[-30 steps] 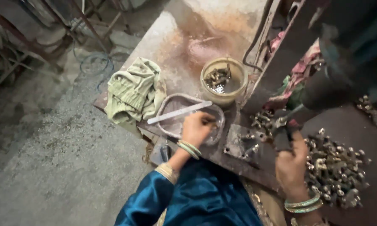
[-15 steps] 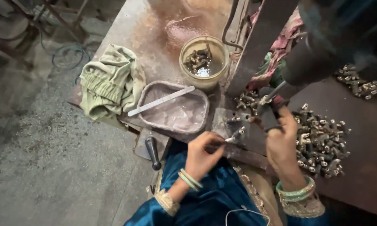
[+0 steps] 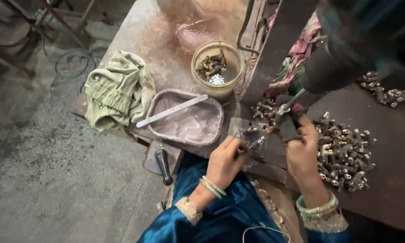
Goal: The person picks small metal fittings one at a time from a pile on the workbench, holds each under a bench-mounted tapping machine to cut threads, dips finished fittings into a bowl of liquid, and places them into a separate finished pile.
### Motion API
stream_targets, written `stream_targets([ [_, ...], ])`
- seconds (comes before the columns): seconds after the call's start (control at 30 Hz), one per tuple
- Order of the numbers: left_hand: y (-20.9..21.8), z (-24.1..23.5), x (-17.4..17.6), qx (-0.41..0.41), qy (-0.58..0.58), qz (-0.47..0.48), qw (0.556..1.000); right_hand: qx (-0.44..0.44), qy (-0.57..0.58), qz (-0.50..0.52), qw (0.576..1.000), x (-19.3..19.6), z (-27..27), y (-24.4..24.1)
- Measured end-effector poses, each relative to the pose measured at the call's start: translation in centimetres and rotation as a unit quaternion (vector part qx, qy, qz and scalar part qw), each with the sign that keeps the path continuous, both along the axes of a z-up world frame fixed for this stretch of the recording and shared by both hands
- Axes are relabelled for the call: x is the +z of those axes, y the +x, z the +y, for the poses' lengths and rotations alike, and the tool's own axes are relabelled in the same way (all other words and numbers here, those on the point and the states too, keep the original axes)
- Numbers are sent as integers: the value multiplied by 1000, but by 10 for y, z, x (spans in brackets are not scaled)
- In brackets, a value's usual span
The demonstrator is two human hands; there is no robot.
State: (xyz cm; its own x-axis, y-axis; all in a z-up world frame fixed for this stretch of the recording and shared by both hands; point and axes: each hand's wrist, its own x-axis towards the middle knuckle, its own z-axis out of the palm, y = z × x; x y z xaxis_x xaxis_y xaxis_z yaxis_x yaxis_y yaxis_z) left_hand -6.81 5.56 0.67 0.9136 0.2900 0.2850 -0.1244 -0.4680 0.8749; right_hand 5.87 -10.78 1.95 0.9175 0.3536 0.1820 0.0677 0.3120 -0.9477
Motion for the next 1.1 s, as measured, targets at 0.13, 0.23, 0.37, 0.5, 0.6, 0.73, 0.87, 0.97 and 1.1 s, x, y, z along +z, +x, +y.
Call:
stream_targets([
  [0.13,4,9,20,26,68,-32,997,11,28,-31,999,13,10,-6],
  [0.23,22,10,32,22,154,-63,986,1,22,-14,1000,20,11,-9],
  [0.37,49,8,14,-10,280,-17,960,-41,-41,-21,998,11,9,-13],
  [0.5,35,14,35,35,126,-54,990,-69,-64,-9,996,-24,1,-2],
  [0.6,25,17,27,42,-224,69,971,-76,-66,-10,995,0,10,-10],
  [0.73,6,14,-13,13,-352,56,934,-82,-59,-18,995,-24,2,-5],
  [0.87,-5,5,-16,15,-455,58,889,-82,-39,-44,995,-61,-12,-2],
  [0.97,2,4,-10,19,-463,56,884,-86,-49,-74,992,-51,-10,-3],
  [1.1,15,0,94,-17,-404,-75,912,0,-9,22,1000,2,4,7],
])
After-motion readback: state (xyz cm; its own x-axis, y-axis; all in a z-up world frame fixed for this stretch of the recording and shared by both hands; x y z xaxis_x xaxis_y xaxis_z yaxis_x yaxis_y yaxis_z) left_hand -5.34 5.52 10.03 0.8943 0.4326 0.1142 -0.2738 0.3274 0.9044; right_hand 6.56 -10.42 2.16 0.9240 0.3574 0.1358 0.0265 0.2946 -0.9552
